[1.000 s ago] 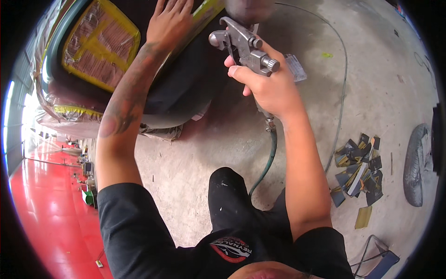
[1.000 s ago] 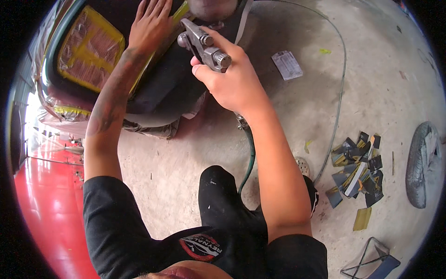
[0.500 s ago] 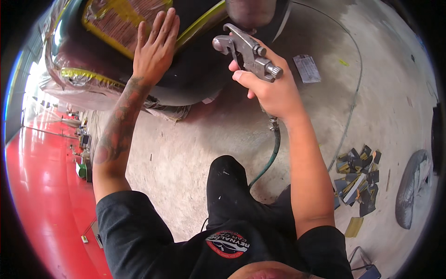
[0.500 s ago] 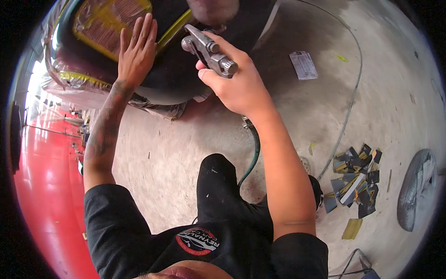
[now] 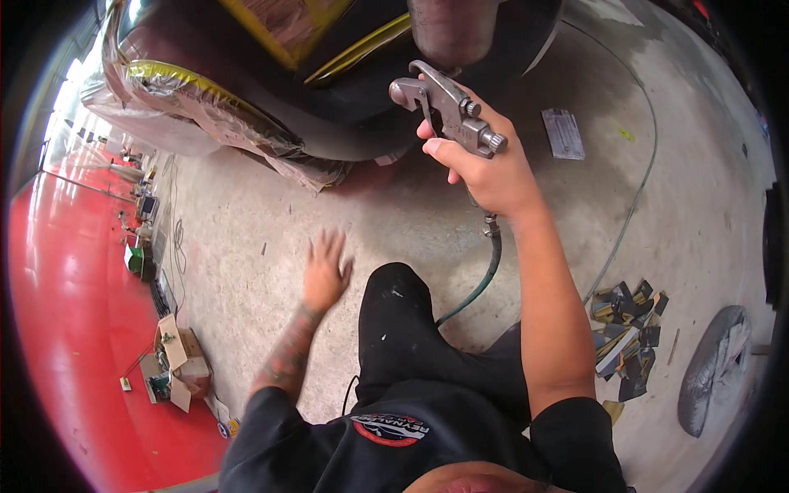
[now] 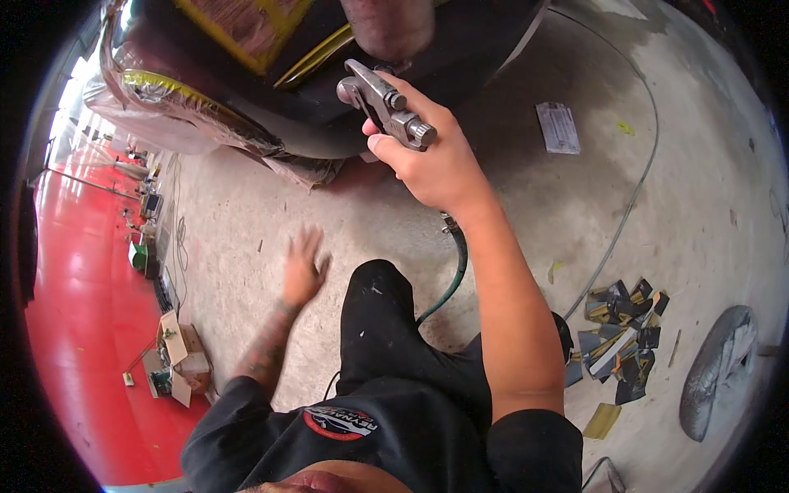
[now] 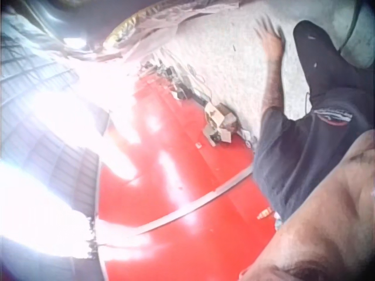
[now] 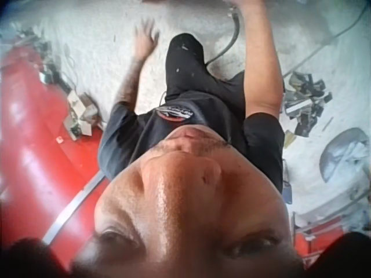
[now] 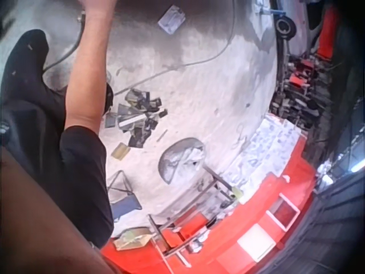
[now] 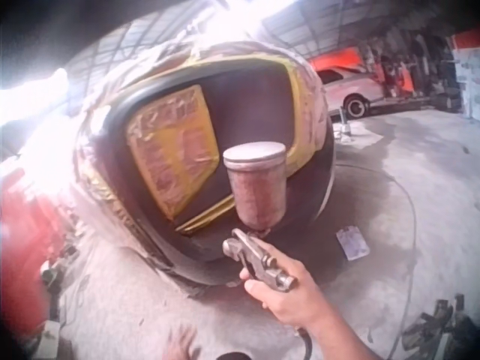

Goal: The person rubs their hand over a black car part that has been partially masked with tape and paper, then holds a spray gun to the surface before beginning to disassemble parts of the gun by hand and place them on the floor.

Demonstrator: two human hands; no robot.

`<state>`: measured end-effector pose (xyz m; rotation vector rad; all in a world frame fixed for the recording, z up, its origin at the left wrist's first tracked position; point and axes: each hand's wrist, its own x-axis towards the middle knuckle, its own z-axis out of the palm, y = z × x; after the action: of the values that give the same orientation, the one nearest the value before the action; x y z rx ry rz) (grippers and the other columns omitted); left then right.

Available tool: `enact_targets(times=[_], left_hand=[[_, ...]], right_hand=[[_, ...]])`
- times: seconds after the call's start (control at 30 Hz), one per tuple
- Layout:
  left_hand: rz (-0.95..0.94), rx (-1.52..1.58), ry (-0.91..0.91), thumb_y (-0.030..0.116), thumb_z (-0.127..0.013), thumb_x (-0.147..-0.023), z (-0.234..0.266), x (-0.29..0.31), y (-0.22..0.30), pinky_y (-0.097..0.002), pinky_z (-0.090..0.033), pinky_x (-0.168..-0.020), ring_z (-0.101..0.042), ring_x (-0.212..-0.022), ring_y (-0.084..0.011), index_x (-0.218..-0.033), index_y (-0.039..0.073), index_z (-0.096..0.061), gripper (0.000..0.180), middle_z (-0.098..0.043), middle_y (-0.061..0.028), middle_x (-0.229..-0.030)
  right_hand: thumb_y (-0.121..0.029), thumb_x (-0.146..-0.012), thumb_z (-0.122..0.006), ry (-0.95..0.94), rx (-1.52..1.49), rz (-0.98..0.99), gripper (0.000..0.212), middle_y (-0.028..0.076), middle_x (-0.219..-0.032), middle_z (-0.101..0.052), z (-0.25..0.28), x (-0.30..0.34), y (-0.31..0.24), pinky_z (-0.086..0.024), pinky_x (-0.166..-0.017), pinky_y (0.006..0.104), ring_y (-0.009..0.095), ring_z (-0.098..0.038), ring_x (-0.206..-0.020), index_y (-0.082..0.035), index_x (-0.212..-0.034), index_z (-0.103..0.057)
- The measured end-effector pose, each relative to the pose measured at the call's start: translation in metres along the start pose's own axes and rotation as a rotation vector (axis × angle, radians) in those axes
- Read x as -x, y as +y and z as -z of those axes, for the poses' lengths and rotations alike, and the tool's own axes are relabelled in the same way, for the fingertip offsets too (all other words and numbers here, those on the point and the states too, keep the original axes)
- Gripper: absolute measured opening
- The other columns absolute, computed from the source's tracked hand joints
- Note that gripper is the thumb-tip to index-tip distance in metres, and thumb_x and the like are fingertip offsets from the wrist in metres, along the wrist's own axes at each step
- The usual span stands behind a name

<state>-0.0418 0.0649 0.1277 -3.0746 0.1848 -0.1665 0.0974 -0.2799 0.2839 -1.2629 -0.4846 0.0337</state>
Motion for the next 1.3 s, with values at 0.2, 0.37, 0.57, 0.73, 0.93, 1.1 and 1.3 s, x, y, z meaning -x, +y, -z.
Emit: enact_targets(times=[0.2, 0.37, 0.57, 0.73, 0.93, 1.1, 1.3], left_hand=[[0.801, 0.906, -0.252, 0.035, -0.047, -0.104, -0.106, 0.114, 0.039, -0.0432, -0.032, -0.117, -0.042, -0.138, -0.0446, -0.148, -0.003, -0.040, 0.059, -0.047, -0.0304, -0.146], [0.691, 0.723, -0.269, 0.032, -0.050, -0.102, -0.062, 0.124, 0.085, -0.0450, -0.030, -0.118, -0.036, -0.143, -0.0455, -0.151, -0.002, -0.035, 0.061, -0.038, -0.0318, -0.151], [0.060, 0.471, -0.058, 0.019, -0.059, -0.097, -0.010, 0.042, 0.100, -0.0578, -0.023, -0.118, -0.025, -0.149, -0.0426, -0.154, 0.003, -0.032, 0.065, -0.034, -0.0208, -0.158], [-0.080, 0.054, 0.367, 0.013, -0.063, -0.092, 0.057, -0.085, 0.067, -0.0565, -0.019, -0.120, -0.024, -0.151, -0.0399, -0.155, 0.003, -0.031, 0.071, -0.030, -0.0178, -0.161], [-0.217, -0.250, 0.485, 0.022, -0.064, -0.088, 0.119, -0.164, 0.047, -0.0571, -0.023, -0.118, -0.030, -0.149, -0.0340, -0.152, 0.001, -0.034, 0.074, -0.033, -0.0171, -0.160], [-0.192, -0.400, 0.567, 0.031, -0.065, -0.089, 0.133, -0.187, 0.028, -0.0573, -0.021, -0.119, -0.029, -0.150, -0.0314, -0.153, 0.001, -0.033, 0.077, -0.032, -0.0166, -0.161], [-0.109, -0.405, 0.596, 0.036, -0.064, -0.090, 0.134, -0.186, 0.018, -0.0586, -0.019, -0.119, -0.028, -0.151, -0.0309, -0.154, 0.002, -0.032, 0.079, -0.031, -0.0165, -0.162]], right_hand=[[-0.003, -0.085, -0.063, -0.016, 0.032, 0.053, 0.057, 0.004, -0.096, -0.068, -0.009, -0.001, 0.009, -0.052, -0.080, 0.0272, 0.011, -0.063, -0.087, -0.009, -0.140, -0.055], [-0.001, -0.085, -0.062, -0.059, 0.007, 0.068, 0.057, 0.005, -0.097, -0.068, -0.021, 0.001, 0.017, -0.052, -0.084, 0.0273, 0.012, -0.064, -0.089, -0.008, -0.141, -0.054], [-0.008, -0.085, -0.066, -0.048, 0.043, 0.123, 0.062, 0.001, -0.100, -0.069, -0.039, -0.008, 0.027, -0.049, -0.058, 0.0227, 0.005, -0.060, -0.079, -0.008, -0.145, -0.051], [0.000, -0.084, -0.059, 0.113, -0.011, 0.191, 0.051, 0.007, -0.105, -0.071, -0.048, -0.027, 0.030, -0.053, -0.084, 0.0280, 0.012, -0.066, -0.089, -0.005, -0.135, -0.057], [-0.003, -0.083, -0.061, 0.083, -0.102, 0.160, 0.050, 0.005, -0.104, -0.072, -0.060, -0.040, 0.036, -0.052, -0.085, 0.0270, 0.012, -0.066, -0.088, -0.003, -0.133, -0.058], [-0.002, -0.083, -0.060, 0.047, -0.109, 0.177, 0.051, 0.008, -0.102, -0.072, -0.071, -0.044, 0.039, -0.054, -0.085, 0.0285, 0.013, -0.068, -0.089, -0.003, -0.133, -0.058], [-0.002, -0.083, -0.060, 0.040, -0.092, 0.180, 0.051, 0.009, -0.107, -0.072, -0.074, -0.042, 0.038, -0.055, -0.085, 0.0298, 0.014, -0.068, -0.090, -0.003, -0.134, -0.057]])
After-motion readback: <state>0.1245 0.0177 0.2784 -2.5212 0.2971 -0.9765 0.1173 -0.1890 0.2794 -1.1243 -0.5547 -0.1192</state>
